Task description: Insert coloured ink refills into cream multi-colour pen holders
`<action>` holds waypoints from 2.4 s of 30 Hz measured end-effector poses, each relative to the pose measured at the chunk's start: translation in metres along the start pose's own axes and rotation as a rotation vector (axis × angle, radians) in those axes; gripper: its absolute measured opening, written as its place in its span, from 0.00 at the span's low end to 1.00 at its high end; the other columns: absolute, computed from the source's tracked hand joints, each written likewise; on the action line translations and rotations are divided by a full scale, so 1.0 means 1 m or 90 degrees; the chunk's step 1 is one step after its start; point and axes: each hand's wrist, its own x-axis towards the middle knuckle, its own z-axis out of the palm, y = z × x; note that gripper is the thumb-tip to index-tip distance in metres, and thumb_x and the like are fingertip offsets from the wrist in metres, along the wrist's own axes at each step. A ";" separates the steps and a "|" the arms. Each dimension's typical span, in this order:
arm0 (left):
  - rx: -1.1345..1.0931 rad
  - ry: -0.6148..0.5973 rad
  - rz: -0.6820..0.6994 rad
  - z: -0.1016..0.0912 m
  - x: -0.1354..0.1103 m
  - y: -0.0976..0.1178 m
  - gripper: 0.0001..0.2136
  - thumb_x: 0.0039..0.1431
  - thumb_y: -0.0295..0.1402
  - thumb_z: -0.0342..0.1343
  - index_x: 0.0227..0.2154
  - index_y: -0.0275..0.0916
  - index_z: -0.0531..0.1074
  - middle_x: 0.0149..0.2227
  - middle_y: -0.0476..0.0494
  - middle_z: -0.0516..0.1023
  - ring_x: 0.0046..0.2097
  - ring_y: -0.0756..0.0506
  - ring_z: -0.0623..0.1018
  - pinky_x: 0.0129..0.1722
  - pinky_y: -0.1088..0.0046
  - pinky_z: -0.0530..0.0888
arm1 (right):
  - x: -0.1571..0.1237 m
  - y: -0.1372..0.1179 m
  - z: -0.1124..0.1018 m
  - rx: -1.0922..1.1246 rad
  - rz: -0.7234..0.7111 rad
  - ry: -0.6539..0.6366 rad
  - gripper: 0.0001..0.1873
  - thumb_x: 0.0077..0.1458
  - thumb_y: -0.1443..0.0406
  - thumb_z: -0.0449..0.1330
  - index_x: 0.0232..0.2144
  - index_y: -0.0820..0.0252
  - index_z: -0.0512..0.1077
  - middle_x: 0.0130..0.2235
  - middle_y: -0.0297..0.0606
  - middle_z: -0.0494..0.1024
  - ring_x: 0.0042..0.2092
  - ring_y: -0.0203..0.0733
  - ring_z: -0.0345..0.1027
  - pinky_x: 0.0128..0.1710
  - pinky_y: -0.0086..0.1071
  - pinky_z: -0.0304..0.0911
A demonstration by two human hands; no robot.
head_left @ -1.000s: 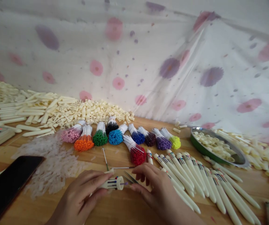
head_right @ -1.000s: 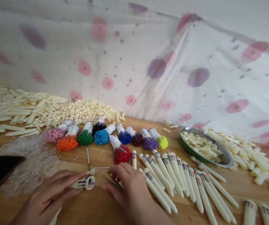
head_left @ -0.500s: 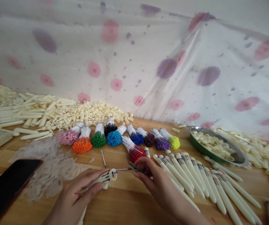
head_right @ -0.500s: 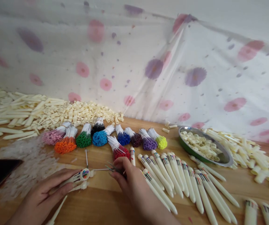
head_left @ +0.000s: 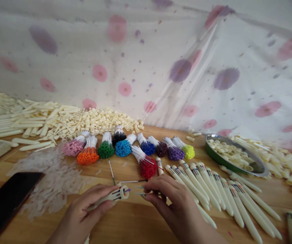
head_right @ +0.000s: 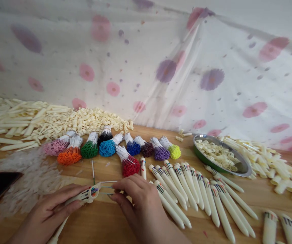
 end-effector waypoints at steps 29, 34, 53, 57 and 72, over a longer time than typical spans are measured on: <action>-0.013 -0.067 -0.028 0.001 -0.004 0.000 0.13 0.56 0.35 0.54 0.43 0.55 0.75 0.44 0.52 0.81 0.44 0.45 0.80 0.45 0.74 0.74 | 0.001 0.002 -0.003 -0.075 -0.086 -0.030 0.05 0.57 0.69 0.56 0.36 0.59 0.71 0.32 0.36 0.77 0.33 0.37 0.69 0.31 0.29 0.64; 0.003 -0.110 -0.034 0.002 -0.004 -0.001 0.14 0.58 0.37 0.52 0.47 0.58 0.72 0.47 0.54 0.79 0.47 0.45 0.78 0.46 0.73 0.73 | 0.001 0.000 -0.005 -0.064 -0.079 -0.045 0.04 0.57 0.69 0.56 0.35 0.59 0.71 0.32 0.36 0.77 0.33 0.38 0.68 0.31 0.29 0.63; -0.012 -0.105 -0.049 0.003 -0.006 -0.001 0.12 0.57 0.39 0.52 0.42 0.58 0.76 0.44 0.54 0.81 0.45 0.44 0.79 0.44 0.72 0.75 | 0.001 -0.004 -0.004 -0.080 -0.098 -0.066 0.05 0.59 0.69 0.54 0.36 0.60 0.70 0.32 0.37 0.76 0.33 0.38 0.67 0.32 0.30 0.62; -0.011 -0.114 -0.045 0.003 -0.006 0.000 0.12 0.57 0.38 0.53 0.42 0.60 0.75 0.45 0.56 0.81 0.46 0.45 0.79 0.46 0.72 0.73 | 0.000 -0.004 -0.004 -0.089 -0.104 -0.063 0.05 0.58 0.70 0.54 0.36 0.60 0.70 0.31 0.36 0.76 0.33 0.38 0.67 0.31 0.30 0.62; -0.023 -0.107 -0.054 0.004 -0.006 0.002 0.12 0.57 0.39 0.53 0.42 0.59 0.75 0.44 0.55 0.81 0.44 0.45 0.80 0.41 0.74 0.76 | 0.001 -0.006 -0.005 -0.104 -0.109 -0.071 0.07 0.60 0.69 0.53 0.33 0.60 0.70 0.29 0.36 0.76 0.31 0.37 0.67 0.30 0.29 0.62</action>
